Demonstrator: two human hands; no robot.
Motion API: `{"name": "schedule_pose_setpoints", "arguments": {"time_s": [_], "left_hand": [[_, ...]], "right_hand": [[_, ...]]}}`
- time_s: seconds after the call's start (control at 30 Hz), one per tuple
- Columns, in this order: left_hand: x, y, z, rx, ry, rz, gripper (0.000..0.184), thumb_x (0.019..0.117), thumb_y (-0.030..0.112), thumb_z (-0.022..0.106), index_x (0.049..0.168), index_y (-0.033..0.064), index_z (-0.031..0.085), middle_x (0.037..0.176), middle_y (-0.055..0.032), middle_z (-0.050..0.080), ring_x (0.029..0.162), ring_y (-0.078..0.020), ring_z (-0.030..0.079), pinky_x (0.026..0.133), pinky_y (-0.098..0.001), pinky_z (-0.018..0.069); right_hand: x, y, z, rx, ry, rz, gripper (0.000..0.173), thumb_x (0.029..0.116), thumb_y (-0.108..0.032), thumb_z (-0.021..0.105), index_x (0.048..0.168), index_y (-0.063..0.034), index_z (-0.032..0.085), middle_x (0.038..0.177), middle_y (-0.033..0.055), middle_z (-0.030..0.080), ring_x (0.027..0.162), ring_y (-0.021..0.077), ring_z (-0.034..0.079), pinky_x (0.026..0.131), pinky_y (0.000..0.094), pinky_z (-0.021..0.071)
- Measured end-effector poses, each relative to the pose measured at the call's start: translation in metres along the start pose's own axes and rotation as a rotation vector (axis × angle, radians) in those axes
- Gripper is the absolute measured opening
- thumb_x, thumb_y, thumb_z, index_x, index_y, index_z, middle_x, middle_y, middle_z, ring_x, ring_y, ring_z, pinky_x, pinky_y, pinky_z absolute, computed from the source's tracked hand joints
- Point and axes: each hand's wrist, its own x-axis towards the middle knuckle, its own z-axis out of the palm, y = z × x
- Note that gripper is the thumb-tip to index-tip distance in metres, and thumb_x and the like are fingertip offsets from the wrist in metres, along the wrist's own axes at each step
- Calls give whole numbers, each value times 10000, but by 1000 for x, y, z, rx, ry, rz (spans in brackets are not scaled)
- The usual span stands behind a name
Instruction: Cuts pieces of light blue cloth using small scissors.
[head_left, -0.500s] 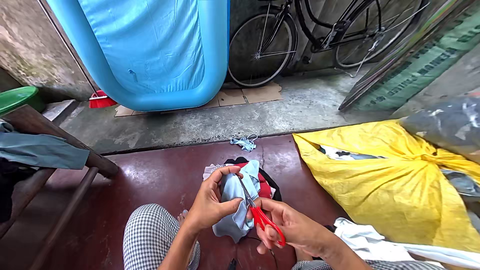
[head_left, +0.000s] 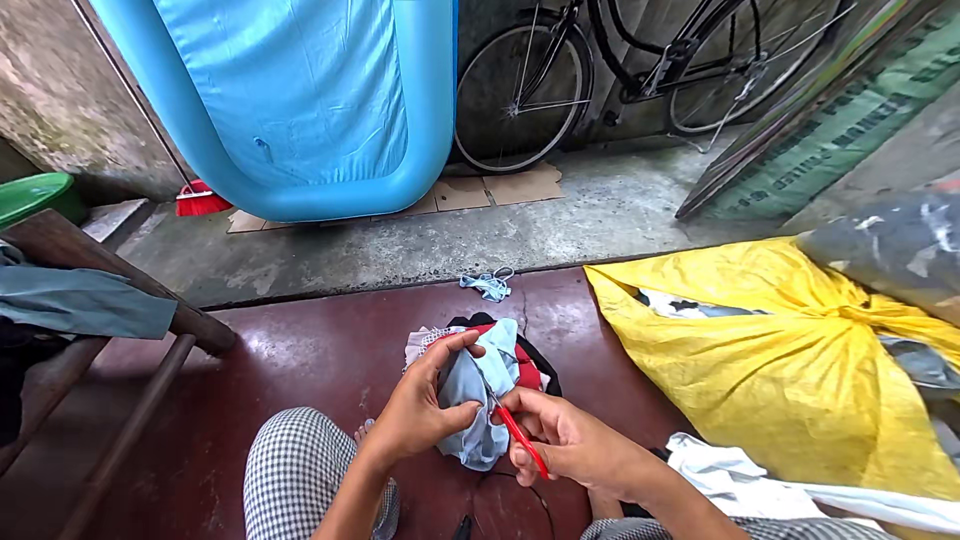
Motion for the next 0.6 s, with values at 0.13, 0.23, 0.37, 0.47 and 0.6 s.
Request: {"name": "schedule_pose_setpoints", "arguments": {"time_s": [0.13,0.23,0.37,0.47,0.6], "left_hand": [[0,0,-6,-27,-15,-33,742,834,-14,770,1501,149,489,1333,-68,638,1142,-259,664,953,-442,602],[-1,-2,-11,-114,41,-81,592,911,66,743,1463,117,535,1207,-127,693,1032,-267,696,909,-431,601],[0,0,-12,-219,196,-159,498,929,50,712,1405,139,594,979,-145,710,813,-206,694,789,-376,607],[0,-2,-9,-287,214,-196,537,917,36,720,1422,150,578,984,-162,714,820,-215,703,797,-391,609],[1,-3,-6,-266,216,-198,551,895,20,727,1414,141,588,986,-159,711,817,-212,697,799,-381,605]], "right_hand": [[-1,-3,-2,-49,8,25,361,950,-219,723,1258,-123,560,845,30,686,713,136,685,641,291,586],[-2,-3,-4,-75,-6,32,362,950,-222,723,1261,-129,563,847,27,683,716,128,678,633,274,574],[-4,-4,-5,-184,20,25,409,943,-297,736,1276,-133,564,889,17,688,742,119,677,662,283,582],[-3,-1,-5,-357,24,-4,493,938,-400,728,1314,-140,541,917,10,649,733,102,622,639,281,533],[-4,-2,-3,-467,53,6,552,919,-473,730,1341,-178,530,885,-13,637,679,92,596,588,278,515]]}}
